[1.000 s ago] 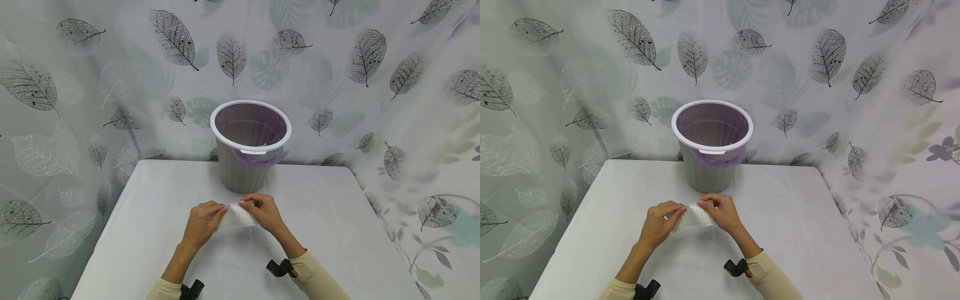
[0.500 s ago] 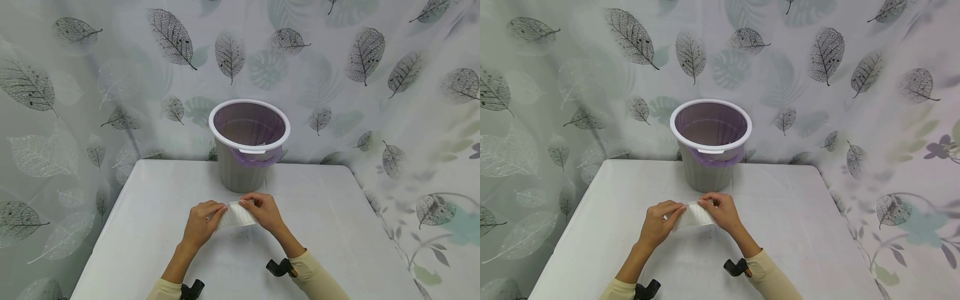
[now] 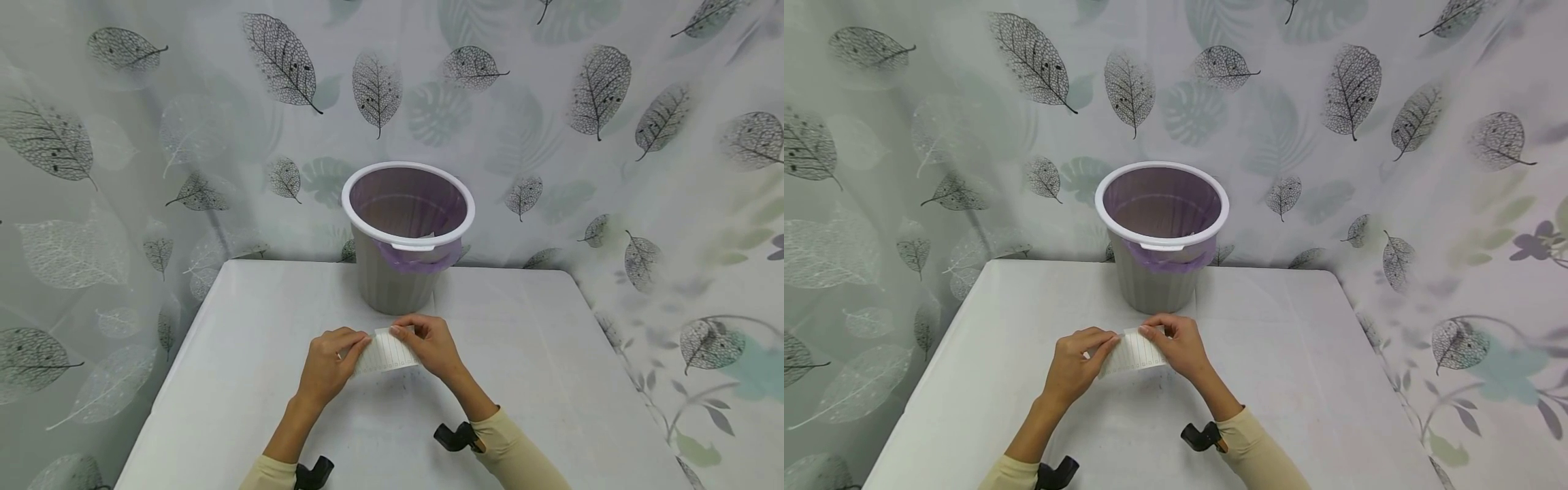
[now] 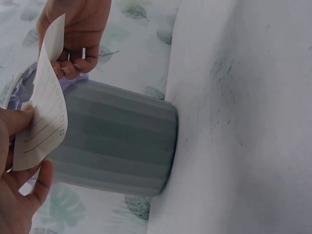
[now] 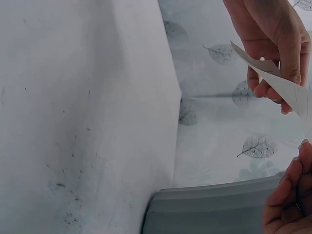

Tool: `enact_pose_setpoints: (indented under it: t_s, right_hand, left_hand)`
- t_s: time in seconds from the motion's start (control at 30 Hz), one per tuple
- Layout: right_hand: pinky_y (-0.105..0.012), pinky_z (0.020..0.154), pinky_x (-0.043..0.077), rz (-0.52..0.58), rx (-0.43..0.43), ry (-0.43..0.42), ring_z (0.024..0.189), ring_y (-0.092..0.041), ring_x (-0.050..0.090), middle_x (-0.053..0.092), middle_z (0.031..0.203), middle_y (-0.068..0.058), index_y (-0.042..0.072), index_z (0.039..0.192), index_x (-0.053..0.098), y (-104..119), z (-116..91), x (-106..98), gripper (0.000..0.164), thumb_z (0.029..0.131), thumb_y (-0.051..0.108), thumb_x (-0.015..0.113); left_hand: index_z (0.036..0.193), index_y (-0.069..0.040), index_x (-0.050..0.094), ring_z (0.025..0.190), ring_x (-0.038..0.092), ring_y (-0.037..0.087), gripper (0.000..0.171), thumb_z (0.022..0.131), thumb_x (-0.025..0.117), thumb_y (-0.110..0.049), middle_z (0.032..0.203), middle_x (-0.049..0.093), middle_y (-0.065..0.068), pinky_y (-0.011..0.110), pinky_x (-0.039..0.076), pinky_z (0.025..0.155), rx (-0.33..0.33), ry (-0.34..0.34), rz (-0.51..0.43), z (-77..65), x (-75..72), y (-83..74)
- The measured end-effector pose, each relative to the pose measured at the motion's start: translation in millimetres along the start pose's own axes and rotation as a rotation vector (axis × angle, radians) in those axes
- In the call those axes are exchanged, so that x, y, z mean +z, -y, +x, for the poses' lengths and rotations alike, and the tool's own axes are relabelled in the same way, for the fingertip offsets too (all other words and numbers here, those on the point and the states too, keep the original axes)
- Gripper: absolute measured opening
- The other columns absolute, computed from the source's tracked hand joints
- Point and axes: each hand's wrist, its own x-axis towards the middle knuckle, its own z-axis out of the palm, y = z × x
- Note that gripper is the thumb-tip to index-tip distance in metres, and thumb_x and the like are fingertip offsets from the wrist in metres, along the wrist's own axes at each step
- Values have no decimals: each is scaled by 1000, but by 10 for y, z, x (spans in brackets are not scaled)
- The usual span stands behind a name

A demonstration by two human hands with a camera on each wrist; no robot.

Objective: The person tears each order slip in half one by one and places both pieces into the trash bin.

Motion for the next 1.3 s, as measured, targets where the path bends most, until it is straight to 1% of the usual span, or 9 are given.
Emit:
enact_pose_setpoints:
  t_s: [0.37, 0.63, 0.87, 1.3]
  right_hand:
    - [-24, 51, 49, -3, -12, -5, 59, -12, 59, 73, 86, -18, -9, 98, 76, -3, 4, 7, 7, 95, -5, 72]
    - [-24, 51, 49, 6, 6, -25, 59, -14, 59, 72, 82, -16, -9, 97, 76, 10, 22, 11, 7, 96, -5, 71]
    - [-23, 52, 49, 1, 10, -32, 60, -15, 59, 72, 85, -18, -10, 97, 76, 49, 29, 13, 7, 95, -4, 72]
    - [-23, 53, 49, 12, 24, -48, 62, -16, 60, 72, 86, -19, -10, 97, 75, 40, 47, 19, 7, 96, -4, 71]
  left_hand:
    - [94, -6, 83, 73, 68, 11, 6, 88, 83, -5, 87, 76, -2, 33, 55, 62, -7, -3, 5, -6, -2, 5]
    - [94, -5, 82, 74, 69, 12, 7, 88, 83, -2, 87, 76, -1, 33, 55, 62, 4, -13, 2, 21, -36, -13]
    - [95, -5, 83, 73, 68, 11, 8, 88, 83, -2, 87, 76, 0, 32, 55, 61, 1, -10, 2, 37, -56, -25]
    - [95, -5, 82, 72, 67, 12, 8, 87, 84, -2, 86, 76, -1, 32, 55, 61, 23, -27, 7, 41, -78, -26]
